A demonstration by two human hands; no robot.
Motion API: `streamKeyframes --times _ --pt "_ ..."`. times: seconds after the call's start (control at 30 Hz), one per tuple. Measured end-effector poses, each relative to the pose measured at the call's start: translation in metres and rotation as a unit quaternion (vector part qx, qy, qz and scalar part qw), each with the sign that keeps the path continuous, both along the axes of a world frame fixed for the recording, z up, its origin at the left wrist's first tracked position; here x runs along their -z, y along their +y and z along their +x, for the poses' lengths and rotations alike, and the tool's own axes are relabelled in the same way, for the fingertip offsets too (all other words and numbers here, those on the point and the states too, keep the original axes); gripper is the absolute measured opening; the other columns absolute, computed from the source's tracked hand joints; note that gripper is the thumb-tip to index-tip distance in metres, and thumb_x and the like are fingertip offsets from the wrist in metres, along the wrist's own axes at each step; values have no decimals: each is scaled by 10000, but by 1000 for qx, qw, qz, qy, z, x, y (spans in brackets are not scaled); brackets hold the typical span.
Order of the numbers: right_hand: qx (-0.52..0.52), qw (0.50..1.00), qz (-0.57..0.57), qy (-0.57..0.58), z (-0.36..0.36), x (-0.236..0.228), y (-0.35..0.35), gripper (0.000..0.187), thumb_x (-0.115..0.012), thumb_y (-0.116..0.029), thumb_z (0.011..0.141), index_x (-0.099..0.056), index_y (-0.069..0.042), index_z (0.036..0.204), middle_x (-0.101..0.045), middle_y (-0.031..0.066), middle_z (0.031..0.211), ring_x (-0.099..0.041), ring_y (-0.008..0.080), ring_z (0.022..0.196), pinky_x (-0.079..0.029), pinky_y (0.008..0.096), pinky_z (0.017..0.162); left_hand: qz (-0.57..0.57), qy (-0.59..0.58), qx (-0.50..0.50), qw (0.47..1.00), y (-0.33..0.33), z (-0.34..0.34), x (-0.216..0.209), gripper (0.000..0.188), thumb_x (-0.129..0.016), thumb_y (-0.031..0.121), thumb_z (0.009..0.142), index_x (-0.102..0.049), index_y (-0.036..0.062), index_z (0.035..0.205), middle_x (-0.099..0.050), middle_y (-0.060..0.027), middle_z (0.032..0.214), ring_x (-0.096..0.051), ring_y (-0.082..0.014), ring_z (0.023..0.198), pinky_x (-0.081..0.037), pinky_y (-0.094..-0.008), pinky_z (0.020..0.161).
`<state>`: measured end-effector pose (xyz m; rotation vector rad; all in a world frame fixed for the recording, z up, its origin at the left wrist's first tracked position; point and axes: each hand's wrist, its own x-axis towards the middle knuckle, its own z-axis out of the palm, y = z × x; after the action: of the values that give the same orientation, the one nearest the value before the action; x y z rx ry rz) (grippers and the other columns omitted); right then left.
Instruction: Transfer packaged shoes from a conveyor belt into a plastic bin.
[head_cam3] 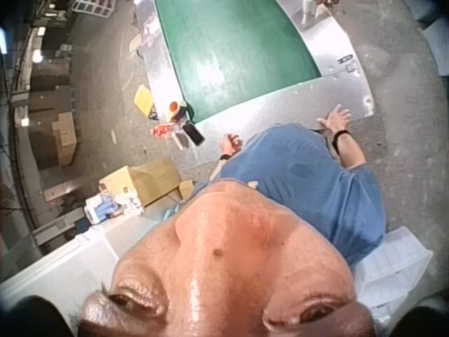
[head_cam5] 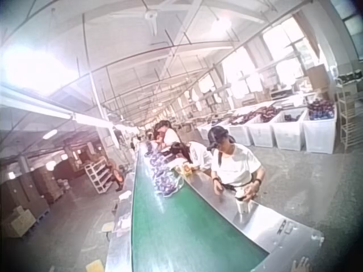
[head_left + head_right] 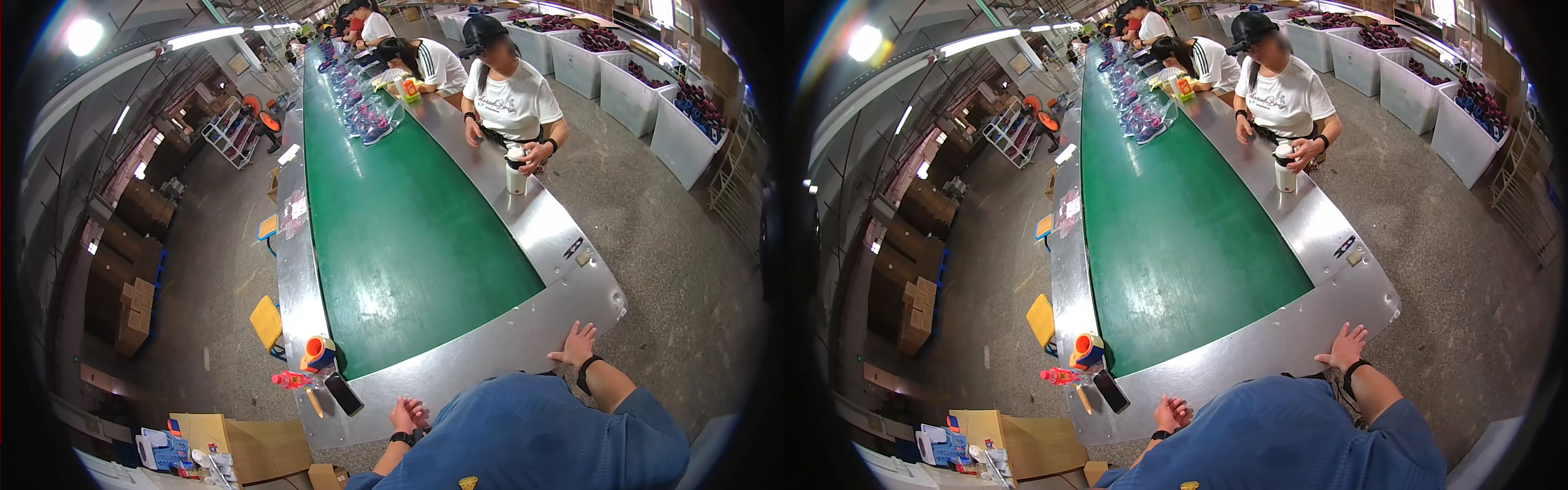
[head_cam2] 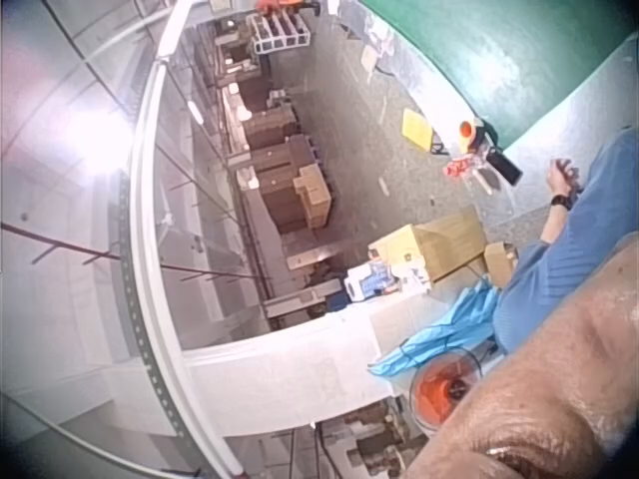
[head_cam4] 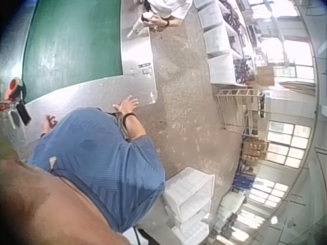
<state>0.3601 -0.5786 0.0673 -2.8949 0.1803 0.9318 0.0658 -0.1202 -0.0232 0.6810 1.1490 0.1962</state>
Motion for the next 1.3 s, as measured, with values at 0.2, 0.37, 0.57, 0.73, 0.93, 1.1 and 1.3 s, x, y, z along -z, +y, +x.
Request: streamKeyframes --times 0.2,0.37,0.57,0.73,0.93,1.1,1.3 --pt "2 1000 2 -2 0 1 0 1530 -894 -685 616 -10 68 1612 -30 473 1600 -90 607 1514 -302 618 1195 6 0 4 1000 1 -1 1 380 -546 413 1066 -593 40 1018 -718 -131 884 -670 -196 645 -568 -292 517" --pt "3 1000 1 0 0 0 0 1528 -893 -685 620 -4 63 1614 -26 469 1603 -86 605 1516 -297 615 1199 13 11 2 1000 -2 2 -5 385 -553 423 1062 -598 43 1017 -718 -126 882 -674 -196 653 -568 -290 523" --pt "6 1000 0 6 0 -3 1 1518 -891 -680 632 -1 60 1615 -21 460 1609 -83 598 1520 -286 610 1206 23 25 -7 999 -5 4 -8 383 -555 426 1061 -603 49 1015 -719 -120 884 -674 -193 652 -564 -285 523" --pt "3 1000 -4 4 0 0 0 1524 -889 -687 626 -4 61 1615 -20 462 1608 -87 599 1519 -287 612 1204 23 24 -3 999 -6 5 -10 382 -548 421 1064 -601 45 1016 -714 -120 877 -667 -188 644 -561 -283 519" --pt "2 1000 -1 5 1 -1 1 1532 -892 -688 620 2 58 1616 -19 466 1606 -81 602 1517 -290 621 1198 7 -5 4 1000 0 0 -3 377 -536 409 1071 -596 42 1009 -705 -117 863 -647 -178 624 -556 -281 514" --pt "7 1000 3 3 0 0 0 1533 -898 -682 615 0 53 1616 -27 462 1607 -78 599 1519 -284 619 1203 14 0 1 1000 -3 2 -5 373 -531 404 1074 -596 43 1006 -704 -118 861 -641 -172 618 -552 -278 510" --pt "13 1000 2 3 0 -1 1 1529 -906 -670 611 -7 44 1620 -36 448 1615 -77 592 1522 -279 616 1207 24 8 -1 1000 -4 3 -5 382 -530 409 1074 -598 37 1021 -710 -121 872 -648 -172 625 -550 -274 503"
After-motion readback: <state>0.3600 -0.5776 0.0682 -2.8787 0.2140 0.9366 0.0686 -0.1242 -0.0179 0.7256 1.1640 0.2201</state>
